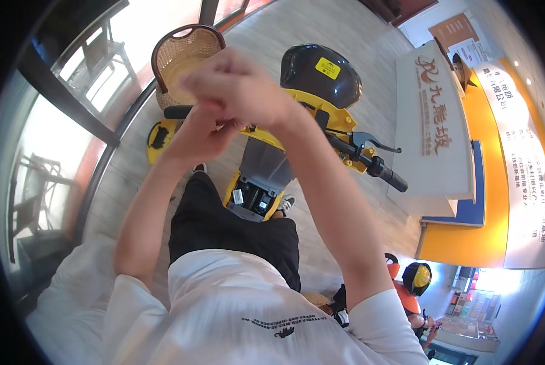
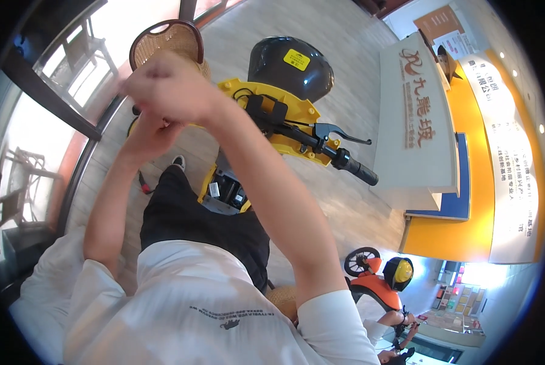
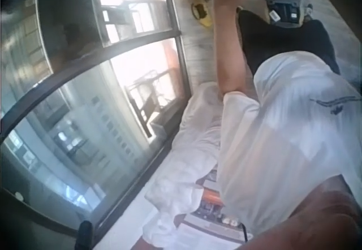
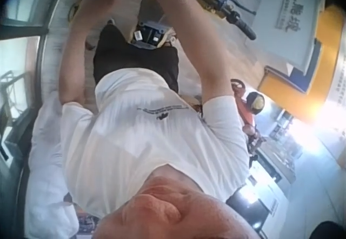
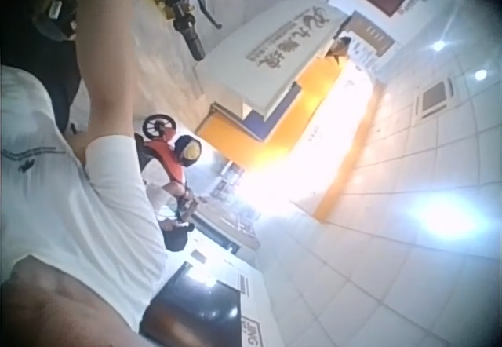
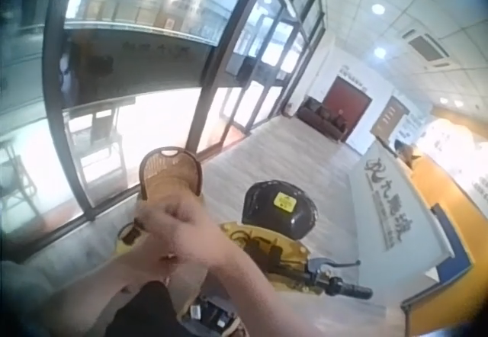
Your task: Repairing the front panel and handlebars of a yellow electric scooter using a screwdriver and pliers.
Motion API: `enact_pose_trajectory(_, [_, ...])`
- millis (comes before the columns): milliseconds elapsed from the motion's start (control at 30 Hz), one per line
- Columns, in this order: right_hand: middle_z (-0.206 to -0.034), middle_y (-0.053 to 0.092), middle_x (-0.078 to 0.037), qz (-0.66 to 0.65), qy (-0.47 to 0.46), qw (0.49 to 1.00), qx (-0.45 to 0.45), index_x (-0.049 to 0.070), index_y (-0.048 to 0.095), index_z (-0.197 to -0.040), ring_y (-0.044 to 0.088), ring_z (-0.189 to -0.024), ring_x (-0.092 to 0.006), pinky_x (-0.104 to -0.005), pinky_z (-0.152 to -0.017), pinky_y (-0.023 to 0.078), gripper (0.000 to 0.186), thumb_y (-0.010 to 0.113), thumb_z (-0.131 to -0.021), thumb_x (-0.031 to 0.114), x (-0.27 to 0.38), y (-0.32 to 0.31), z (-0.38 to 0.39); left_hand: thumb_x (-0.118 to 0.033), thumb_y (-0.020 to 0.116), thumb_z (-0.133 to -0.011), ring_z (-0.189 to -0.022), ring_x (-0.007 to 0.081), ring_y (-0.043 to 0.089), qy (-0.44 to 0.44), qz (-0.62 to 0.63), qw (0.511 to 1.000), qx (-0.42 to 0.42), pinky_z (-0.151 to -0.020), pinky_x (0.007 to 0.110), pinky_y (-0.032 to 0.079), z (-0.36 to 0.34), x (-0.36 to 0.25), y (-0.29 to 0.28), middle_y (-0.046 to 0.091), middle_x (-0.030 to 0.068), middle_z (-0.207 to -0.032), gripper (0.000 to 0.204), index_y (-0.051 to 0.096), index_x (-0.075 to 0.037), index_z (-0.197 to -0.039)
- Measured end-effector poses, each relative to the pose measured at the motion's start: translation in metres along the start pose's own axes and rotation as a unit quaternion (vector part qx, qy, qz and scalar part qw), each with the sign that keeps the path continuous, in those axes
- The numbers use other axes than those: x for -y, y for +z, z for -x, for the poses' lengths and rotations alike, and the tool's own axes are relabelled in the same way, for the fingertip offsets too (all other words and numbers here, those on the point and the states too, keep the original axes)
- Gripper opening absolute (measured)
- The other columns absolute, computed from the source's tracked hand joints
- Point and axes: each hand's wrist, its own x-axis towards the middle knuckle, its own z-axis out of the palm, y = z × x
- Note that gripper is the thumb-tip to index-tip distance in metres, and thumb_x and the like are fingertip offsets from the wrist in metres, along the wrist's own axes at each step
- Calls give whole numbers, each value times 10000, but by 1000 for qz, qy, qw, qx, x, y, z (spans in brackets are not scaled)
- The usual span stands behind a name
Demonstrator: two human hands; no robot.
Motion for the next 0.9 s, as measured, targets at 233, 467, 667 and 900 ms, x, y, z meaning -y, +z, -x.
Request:
enact_pose_trajectory(233, [-654, 610, -36, 243, -103, 937, -229, -4, 627, -790, 577, -581, -96, -263, -541, 453, 377, 715, -900, 345, 18, -4, 20, -139, 652, -972, -642, 107, 514, -292, 143, 940, 104, -619, 282, 421, -16, -19, -16, 624, 59, -719, 165, 679, 13, -1032])
enact_pose_trajectory(467, [-651, 661, -87, 465, -130, 806, -341, -3, 656, -735, 624, -548, -189, -288, -558, 500, 439, 847, -753, 392, 33, -2, 46, -183, 775, -881, -573, 59, 432, -277, 113, 952, 66, -542, 264, 359, -16, -14, 0, 588, 18, -668, 209, 703, -3, -961])
enact_pose_trajectory(667, [-698, 695, -108, 442, -83, 843, -296, 10, 707, -779, 676, -639, -257, -317, -620, 526, 289, 831, -722, 265, 50, -7, 66, -165, 830, -810, -536, 58, 374, -252, 26, 967, 18, -492, 287, 302, -28, -30, 14, 501, -16, -613, 247, 674, -15, -929])
enact_pose_trajectory(900, [-787, 690, -166, 495, -164, 839, -156, 7, 716, -830, 671, -745, -348, -397, -690, 538, 97, 693, -783, 88, 43, -16, 65, -43, 717, -845, -536, 81, 394, -200, 129, 971, 30, -520, 292, 349, -28, -33, 2, 499, 10, -614, 117, 633, -11, -921])
